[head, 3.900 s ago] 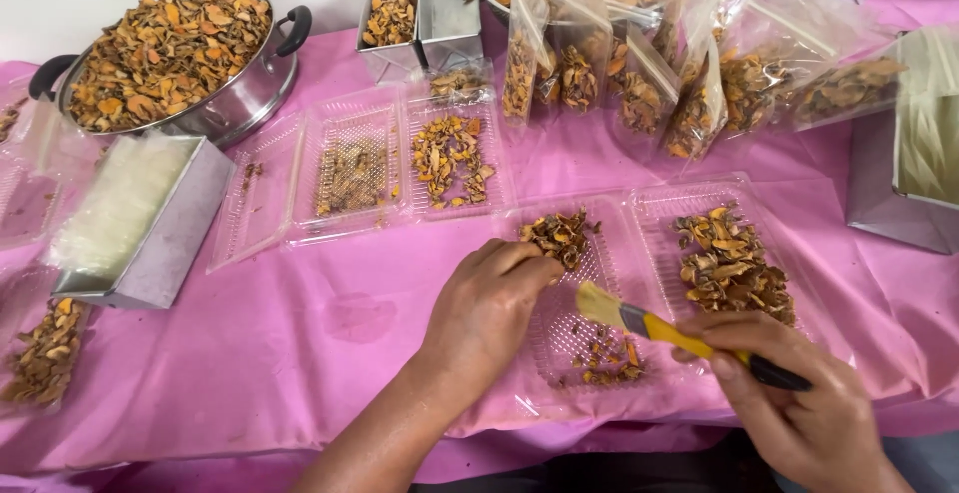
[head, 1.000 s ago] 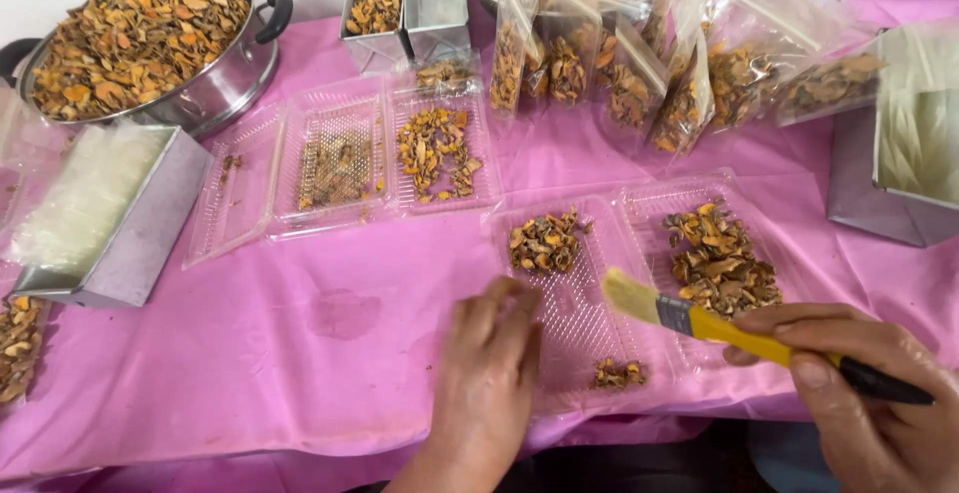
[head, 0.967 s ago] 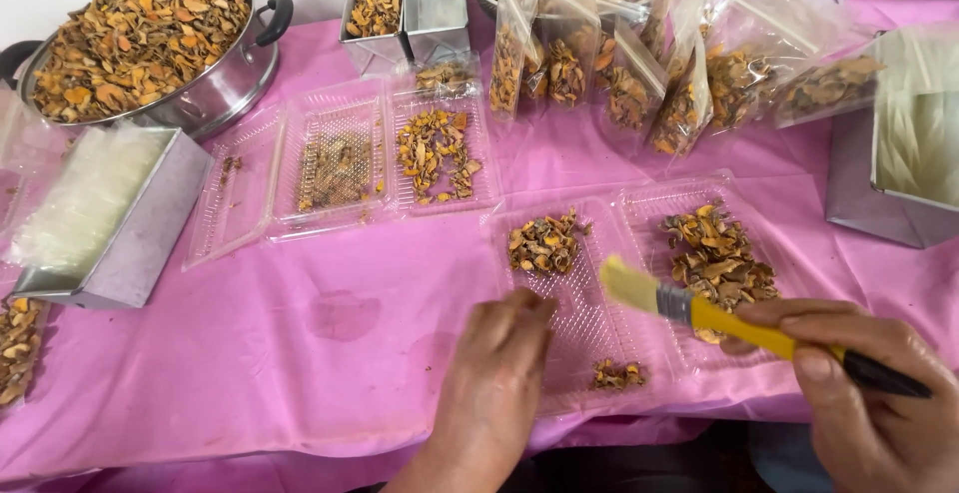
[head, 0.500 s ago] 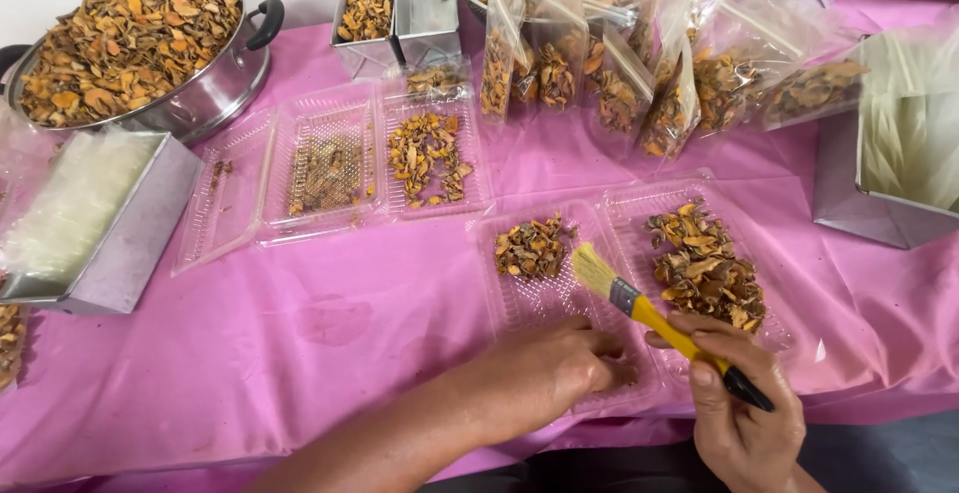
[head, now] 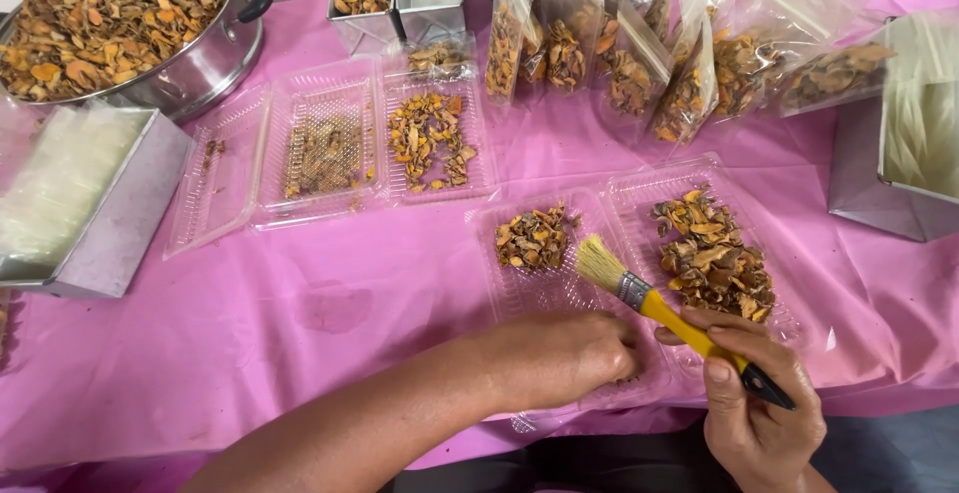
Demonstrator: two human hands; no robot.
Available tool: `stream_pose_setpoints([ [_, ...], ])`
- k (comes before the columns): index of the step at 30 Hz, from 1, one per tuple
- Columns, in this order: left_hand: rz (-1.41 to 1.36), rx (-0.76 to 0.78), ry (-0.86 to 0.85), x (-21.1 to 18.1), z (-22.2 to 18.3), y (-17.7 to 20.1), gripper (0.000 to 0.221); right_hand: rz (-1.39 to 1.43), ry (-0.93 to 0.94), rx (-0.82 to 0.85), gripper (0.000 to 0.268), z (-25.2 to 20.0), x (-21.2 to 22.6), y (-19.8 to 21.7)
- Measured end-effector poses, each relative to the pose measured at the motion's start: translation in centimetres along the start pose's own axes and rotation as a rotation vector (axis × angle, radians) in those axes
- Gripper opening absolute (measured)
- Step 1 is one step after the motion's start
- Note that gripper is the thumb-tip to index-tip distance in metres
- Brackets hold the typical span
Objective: Packaging dried herbs into plastic trays and small bags, using a brush to arrange them neatly.
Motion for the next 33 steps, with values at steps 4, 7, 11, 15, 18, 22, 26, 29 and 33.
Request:
stream_pose_setpoints([
  [4,-0.208,0.209,0.287,1.3,0.8,-0.3,0.010,0.010,-0.012,-0.020,0.023,0.1,0.1,0.2],
  [7,-0.228,0.224,0.306,0.2,1.1,1.2,0.012,0.017,-0.032,-0.047,0.023,0.5,0.7,0.5],
  [11,-0.380,0.296,0.727,-2.2,0.5,4.4,0.020,0.067,-0.089,-0.113,0.029,1.2,1.0,1.4],
  [15,-0.163,0.192,0.464,0.6,0.2,1.4,0.017,0.074,-0.117,-0.190,0.030,1.5,2.6,2.0],
  [18,-0.358,-0.169,0.465,0.4,-0.8,2.9,0.025,-0.016,-0.171,-0.222,0.030,1.9,4.9,2.8],
  [22,-0.816,-0.337,0.802,0.4,-2.3,3.9,0.030,0.012,-0.153,-0.146,0.038,0.5,3.7,4.4],
  [26,-1.207,-0.413,0.803,1.4,-3.0,2.2,0.020,0.215,-0.197,0.022,0.022,-0.1,2.0,5.3],
  [29,-1.334,-0.432,0.799,2.5,-3.5,1.0,0.037,0.199,-0.262,0.095,0.025,-1.4,0.0,7.9],
  [33,-1.400,-0.475,0.776,3.8,-3.3,0.1,0.037,0.324,-0.254,-0.211,0.020,-0.2,2.8,4.6],
])
Point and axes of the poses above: each hand's wrist, its own z-axis towards the middle knuckle, its own y-axis out of the back of the hand, x = y × z, the point moved 2 cm from there along z, towards the middle knuckle, and after that the axes turned 2 degrees about x, right-handed, at the moved point
